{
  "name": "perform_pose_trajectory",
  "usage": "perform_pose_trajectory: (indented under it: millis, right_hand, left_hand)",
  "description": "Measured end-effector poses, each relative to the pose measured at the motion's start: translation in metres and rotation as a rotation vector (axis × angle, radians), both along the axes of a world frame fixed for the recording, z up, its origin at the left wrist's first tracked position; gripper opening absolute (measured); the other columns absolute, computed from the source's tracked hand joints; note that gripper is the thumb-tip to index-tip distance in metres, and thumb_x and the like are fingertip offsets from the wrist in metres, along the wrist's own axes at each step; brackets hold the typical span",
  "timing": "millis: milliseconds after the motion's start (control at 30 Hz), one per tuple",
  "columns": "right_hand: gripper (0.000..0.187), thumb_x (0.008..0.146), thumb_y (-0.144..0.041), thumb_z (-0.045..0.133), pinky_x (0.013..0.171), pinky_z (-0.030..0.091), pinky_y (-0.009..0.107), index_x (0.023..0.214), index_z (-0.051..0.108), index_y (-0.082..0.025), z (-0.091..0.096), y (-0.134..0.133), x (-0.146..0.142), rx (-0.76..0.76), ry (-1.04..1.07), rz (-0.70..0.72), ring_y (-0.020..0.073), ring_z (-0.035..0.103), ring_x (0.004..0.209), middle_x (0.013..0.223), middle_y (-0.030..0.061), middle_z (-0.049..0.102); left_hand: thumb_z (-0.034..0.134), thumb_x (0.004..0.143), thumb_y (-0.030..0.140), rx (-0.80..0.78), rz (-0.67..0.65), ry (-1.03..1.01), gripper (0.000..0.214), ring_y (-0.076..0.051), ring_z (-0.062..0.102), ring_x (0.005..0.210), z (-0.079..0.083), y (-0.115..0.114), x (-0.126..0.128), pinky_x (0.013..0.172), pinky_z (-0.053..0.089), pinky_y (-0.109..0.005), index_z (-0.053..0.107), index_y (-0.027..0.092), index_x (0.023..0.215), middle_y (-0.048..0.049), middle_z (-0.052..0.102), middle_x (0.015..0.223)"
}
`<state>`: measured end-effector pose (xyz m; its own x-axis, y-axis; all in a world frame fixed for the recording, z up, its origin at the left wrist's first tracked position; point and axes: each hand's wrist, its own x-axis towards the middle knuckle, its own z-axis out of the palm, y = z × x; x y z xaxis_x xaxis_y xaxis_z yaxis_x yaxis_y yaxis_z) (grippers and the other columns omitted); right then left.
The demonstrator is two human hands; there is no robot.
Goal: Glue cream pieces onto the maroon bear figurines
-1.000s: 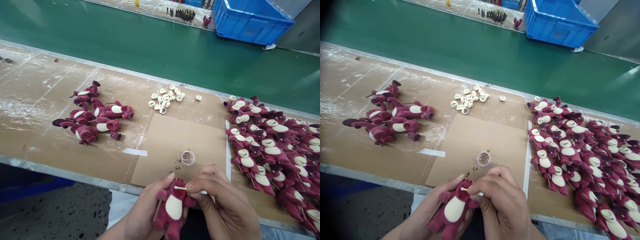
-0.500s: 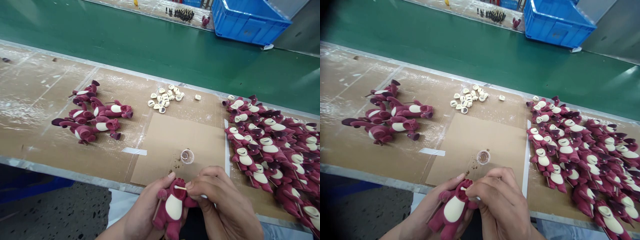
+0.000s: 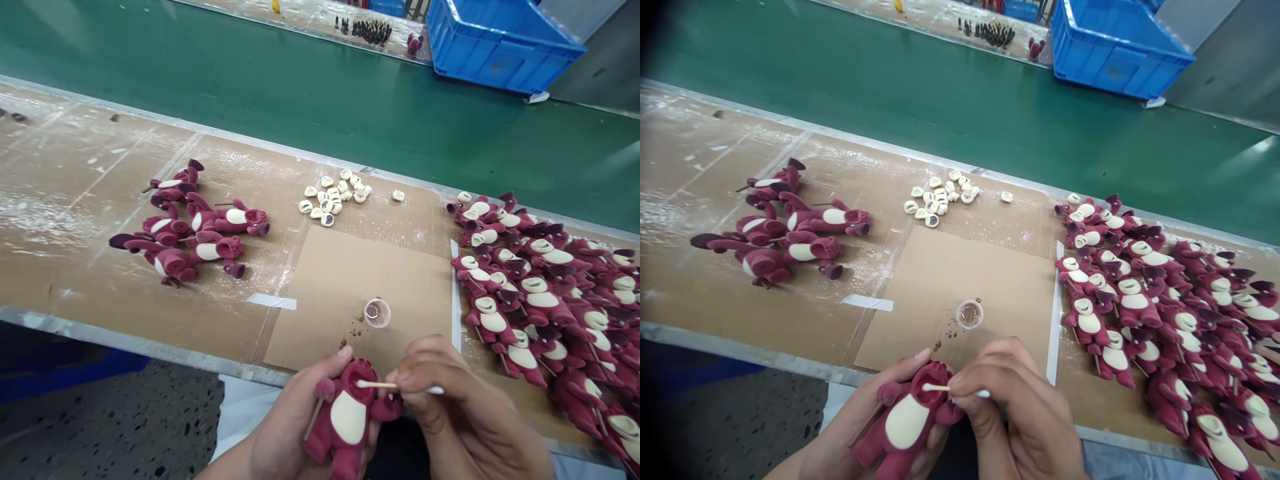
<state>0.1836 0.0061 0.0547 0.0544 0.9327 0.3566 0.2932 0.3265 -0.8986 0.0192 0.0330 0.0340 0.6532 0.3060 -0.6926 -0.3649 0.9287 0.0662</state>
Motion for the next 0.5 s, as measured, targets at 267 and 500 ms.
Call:
perform_pose_trajectory:
  millis: [267,500]
  right_hand:
    - [0.015,0.096,-0.009,0.068,0.085,0.05,0.031,0.105,0.071,-0.021,-0.006,0.031,0.03,0.049,-0.382,-0.179,0.0167,0.065,0.093,0.097,0.0022,0.071]
    - [0.013,0.101,-0.033,0.067,0.074,0.054,0.029,0.105,0.072,-0.021,-0.023,0.062,0.033,0.038,-0.653,-0.026,0.0177,0.068,0.083,0.087,0.0014,0.073]
  left_hand:
    - [0.077,0.082,0.052,-0.119,0.02,-0.212,0.046,-0.009,0.055,0.045,0.005,-0.001,-0.016,0.04,0.033,-0.017,0.075,0.007,0.076,-0.0051,0.064,0.062]
    - [0.084,0.076,0.054,-0.076,0.113,-0.226,0.047,-0.012,0.055,0.043,-0.013,-0.004,-0.022,0.039,0.036,-0.02,0.076,0.007,0.072,-0.0059,0.063,0.057]
